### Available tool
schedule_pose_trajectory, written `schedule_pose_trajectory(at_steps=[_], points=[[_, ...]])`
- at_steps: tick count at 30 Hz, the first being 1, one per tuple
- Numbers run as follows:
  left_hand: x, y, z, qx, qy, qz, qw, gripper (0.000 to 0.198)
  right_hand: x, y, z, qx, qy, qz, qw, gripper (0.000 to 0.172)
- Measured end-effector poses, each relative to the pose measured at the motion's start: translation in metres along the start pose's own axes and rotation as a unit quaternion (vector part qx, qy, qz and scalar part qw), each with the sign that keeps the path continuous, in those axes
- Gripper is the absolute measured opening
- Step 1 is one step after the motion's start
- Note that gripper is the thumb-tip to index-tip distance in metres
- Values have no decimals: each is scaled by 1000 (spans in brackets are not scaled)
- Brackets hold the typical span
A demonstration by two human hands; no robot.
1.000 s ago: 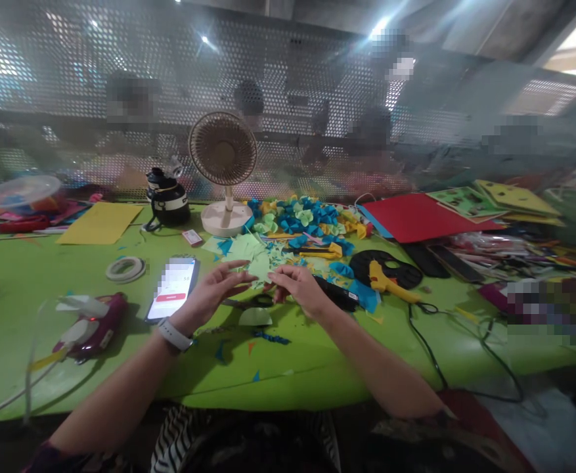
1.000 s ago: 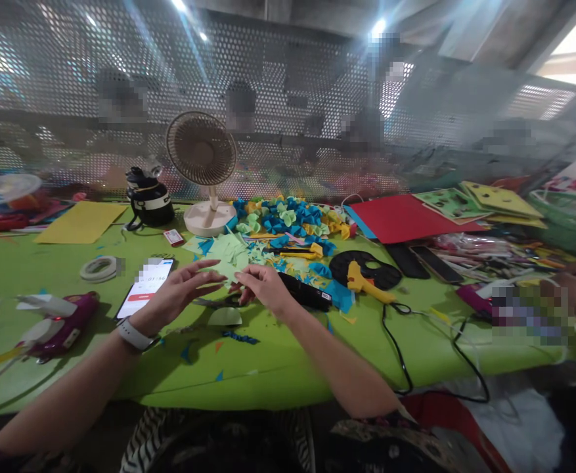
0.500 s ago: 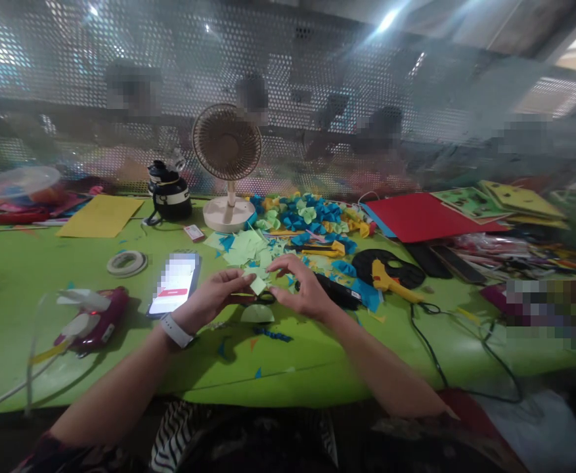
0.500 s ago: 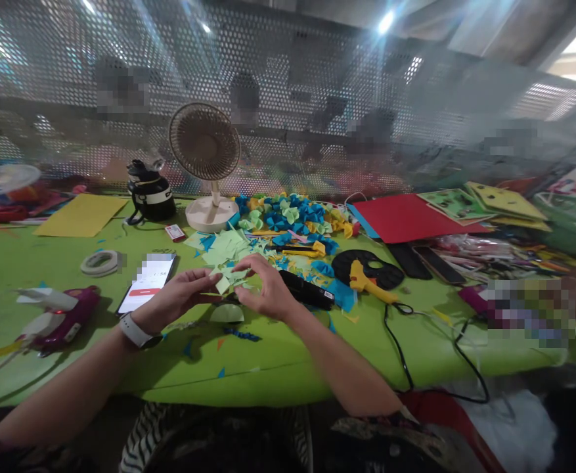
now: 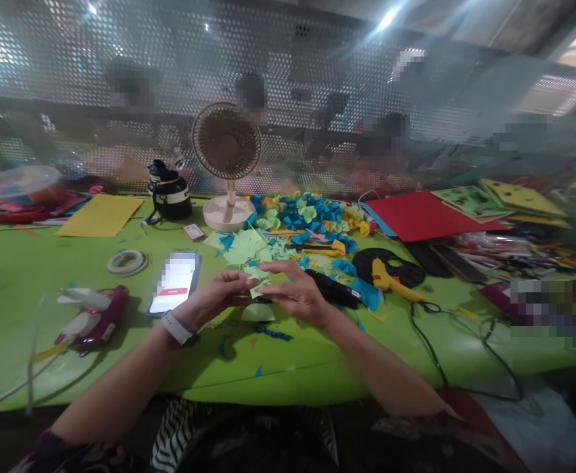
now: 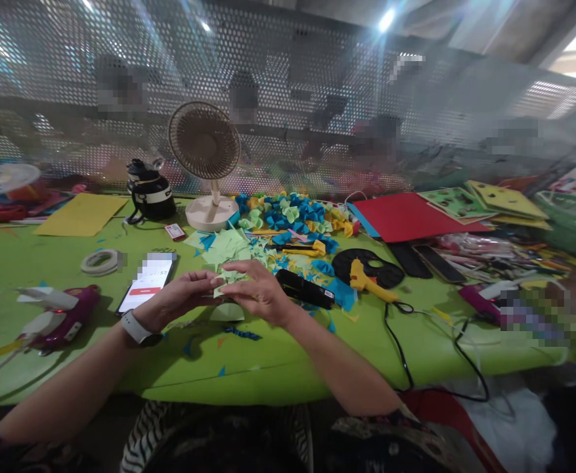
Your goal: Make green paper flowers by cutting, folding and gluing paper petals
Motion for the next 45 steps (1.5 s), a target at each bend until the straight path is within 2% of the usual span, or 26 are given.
schedule_pose_trajectory(at_steps=[3, 7, 13, 18, 22, 27, 30, 34, 37, 45], points=[[-3, -1, -1, -1, -8, -5, 1000, 27, 3, 0, -1, 7, 26, -21, 999, 18], [-7, -2, -2, -5, -35, -16, 999, 32, 0, -2, -3, 27, 15, -37, 999, 20], [-5, -2, -2, 8, -28, -6, 1000, 31, 0, -1, -3, 20, 43, -48, 998, 24], [-7, -2, -4, -8, -44, 11, 999, 31, 1, -4, -2, 19, 57, -68, 996, 19], [-7, -4, -5, -7, -66, 25, 997, 38, -3, -5, -2, 1, 0, -32, 999, 11], [-13, -12, -9, 13, -153, 103, 983, 48, -12, -4, -2, -50, -132, 20, 990, 11], [-17, -16, -13, 7, -191, 147, 971, 53, -19, -7, -3, -63, -190, 42, 979, 16], [-19, -18, -15, 4, -207, 170, 963, 56, -26, -11, -6, -53, -248, 76, 964, 24], [-18, -18, -15, 4, -211, 178, 961, 56, -28, -13, -8, -46, -270, 97, 957, 23], [-16, -20, -17, 32, -219, 192, 956, 60, -28, -11, -7, -29, -267, 78, 960, 20]])
Point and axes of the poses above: each hand's wrist, its own z-axis towards the middle knuckle, its own y-axis out of the back of the hand, x = y × z, the point moved 6 cm from there along z, towards the middle knuckle, and after that the axes turned 4 degrees about -x, right-handed, at the moved point
